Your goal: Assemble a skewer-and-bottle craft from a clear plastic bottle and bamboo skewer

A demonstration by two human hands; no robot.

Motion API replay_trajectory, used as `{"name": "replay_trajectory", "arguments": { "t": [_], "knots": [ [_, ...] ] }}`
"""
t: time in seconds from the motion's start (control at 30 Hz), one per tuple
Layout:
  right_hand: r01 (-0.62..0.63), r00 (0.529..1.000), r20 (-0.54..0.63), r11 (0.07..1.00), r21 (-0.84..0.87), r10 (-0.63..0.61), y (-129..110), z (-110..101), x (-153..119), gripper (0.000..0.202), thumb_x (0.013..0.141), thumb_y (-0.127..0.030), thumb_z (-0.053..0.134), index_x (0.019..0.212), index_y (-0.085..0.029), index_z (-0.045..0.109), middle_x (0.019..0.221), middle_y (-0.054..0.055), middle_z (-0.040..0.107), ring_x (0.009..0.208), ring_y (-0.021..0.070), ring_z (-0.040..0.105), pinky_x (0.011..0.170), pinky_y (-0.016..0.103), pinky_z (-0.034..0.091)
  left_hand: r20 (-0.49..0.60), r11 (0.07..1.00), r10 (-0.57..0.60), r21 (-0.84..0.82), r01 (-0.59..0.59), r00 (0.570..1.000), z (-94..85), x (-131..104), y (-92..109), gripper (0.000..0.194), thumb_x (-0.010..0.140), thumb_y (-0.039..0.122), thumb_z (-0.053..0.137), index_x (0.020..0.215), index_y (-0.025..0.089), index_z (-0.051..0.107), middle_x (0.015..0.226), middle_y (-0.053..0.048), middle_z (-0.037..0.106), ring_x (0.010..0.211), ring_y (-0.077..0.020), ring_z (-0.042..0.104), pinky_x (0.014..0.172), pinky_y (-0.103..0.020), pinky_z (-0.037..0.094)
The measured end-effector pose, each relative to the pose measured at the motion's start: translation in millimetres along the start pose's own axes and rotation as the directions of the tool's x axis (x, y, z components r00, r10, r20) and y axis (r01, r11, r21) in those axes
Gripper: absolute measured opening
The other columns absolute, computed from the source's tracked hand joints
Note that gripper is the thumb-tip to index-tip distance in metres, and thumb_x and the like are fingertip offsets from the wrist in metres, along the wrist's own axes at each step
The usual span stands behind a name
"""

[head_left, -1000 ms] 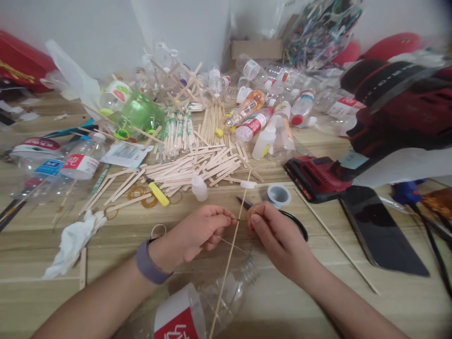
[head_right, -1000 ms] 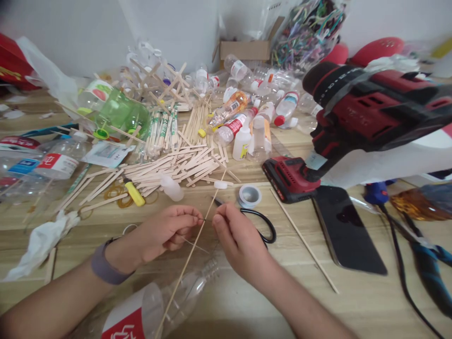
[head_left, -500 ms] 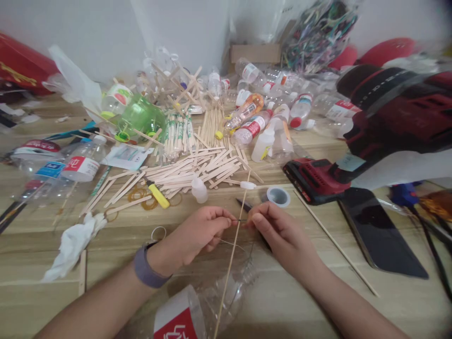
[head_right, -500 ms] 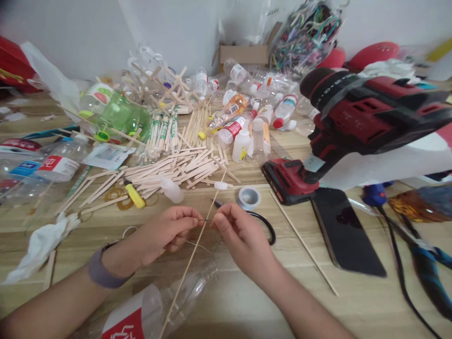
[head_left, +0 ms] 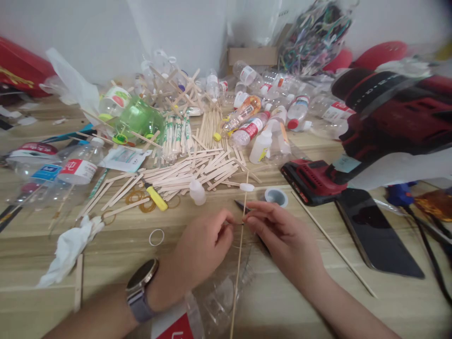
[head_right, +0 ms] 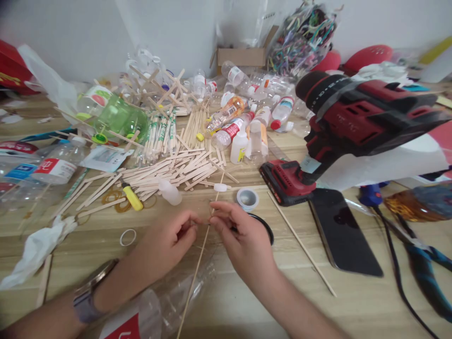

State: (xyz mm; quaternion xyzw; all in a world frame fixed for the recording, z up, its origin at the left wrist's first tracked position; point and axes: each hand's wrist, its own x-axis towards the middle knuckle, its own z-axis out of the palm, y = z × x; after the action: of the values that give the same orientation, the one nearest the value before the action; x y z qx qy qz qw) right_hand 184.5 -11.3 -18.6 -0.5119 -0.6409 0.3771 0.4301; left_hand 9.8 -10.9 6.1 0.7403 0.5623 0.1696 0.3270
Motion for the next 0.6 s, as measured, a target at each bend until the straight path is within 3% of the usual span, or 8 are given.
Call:
{"name": "replay_trajectory", "arguments": {
  "t": [0.1,0.23,0.4,0.5,0.6],
  "knots": [
    [0.051,0.997,-0.055,0.992,-0.118,-0.058,-1.3,-0.2,0.4,0.015,0.086,-0.025,0.061,0.098,-0.021,0.067,0.086,0.004,0.077,0.069,0.0171,0.071,0.061,0.025,0.055,-0.072,0.98,0.13,0.162,-0.117,0.989,5.8,-2.7,-2.9,0.02,0.087,0.014,0.042,0.093,0.019,0.06,0.075,-0.001,0.064,0.066,-0.0158,0.057,0.06,-0.028,0.04],
    [0.227,0.963,-0.057,0.907,-0.354,-0.263,-0.2,0.0,2.7,0.012,0.088,-0.021,0.058,0.094,-0.02,0.069,0.084,0.004,0.076,0.07,0.0182,0.071,0.064,0.027,0.056,-0.135,0.904,0.297,0.359,-0.233,0.945,11.2,-4.4,-7.7,0.02,0.089,0.012,0.041,0.093,0.018,0.06,0.078,-0.004,0.068,0.071,-0.0197,0.062,0.061,-0.031,0.046],
    [0.496,0.848,0.127,0.687,-0.531,-0.515,6.4,2.3,2.3,0.019,0.094,-0.013,0.048,0.106,-0.013,0.063,0.083,0.008,0.073,0.072,0.0207,0.066,0.066,0.031,0.055,-0.176,0.865,0.395,0.402,-0.301,0.902,12.1,-6.3,-9.5,0.02,0.093,0.016,0.038,0.098,0.018,0.057,0.081,-0.006,0.07,0.071,-0.0222,0.065,0.061,-0.035,0.05],
    [0.601,0.789,0.272,0.605,-0.522,-0.55,9.5,1.5,0.2,0.033,0.093,-0.006,0.046,0.125,-0.009,0.052,0.09,0.01,0.072,0.075,0.0214,0.063,0.069,0.033,0.054,-0.201,0.862,0.406,0.408,-0.301,0.891,13.5,-6.0,-11.1,0.021,0.095,0.019,0.035,0.104,0.019,0.054,0.084,-0.008,0.07,0.071,-0.0227,0.066,0.061,-0.036,0.05],
    [0.645,0.759,0.334,0.579,-0.498,-0.559,11.5,-0.5,-0.6,0.042,0.092,-0.004,0.046,0.134,-0.007,0.044,0.091,0.01,0.071,0.075,0.022,0.062,0.069,0.035,0.054,-0.207,0.868,0.402,0.398,-0.299,0.892,14.9,-4.9,-12.9,0.02,0.095,0.02,0.035,0.095,0.022,0.055,0.076,-0.006,0.068,0.065,-0.0221,0.064,0.056,-0.035,0.048]
  ]
}}
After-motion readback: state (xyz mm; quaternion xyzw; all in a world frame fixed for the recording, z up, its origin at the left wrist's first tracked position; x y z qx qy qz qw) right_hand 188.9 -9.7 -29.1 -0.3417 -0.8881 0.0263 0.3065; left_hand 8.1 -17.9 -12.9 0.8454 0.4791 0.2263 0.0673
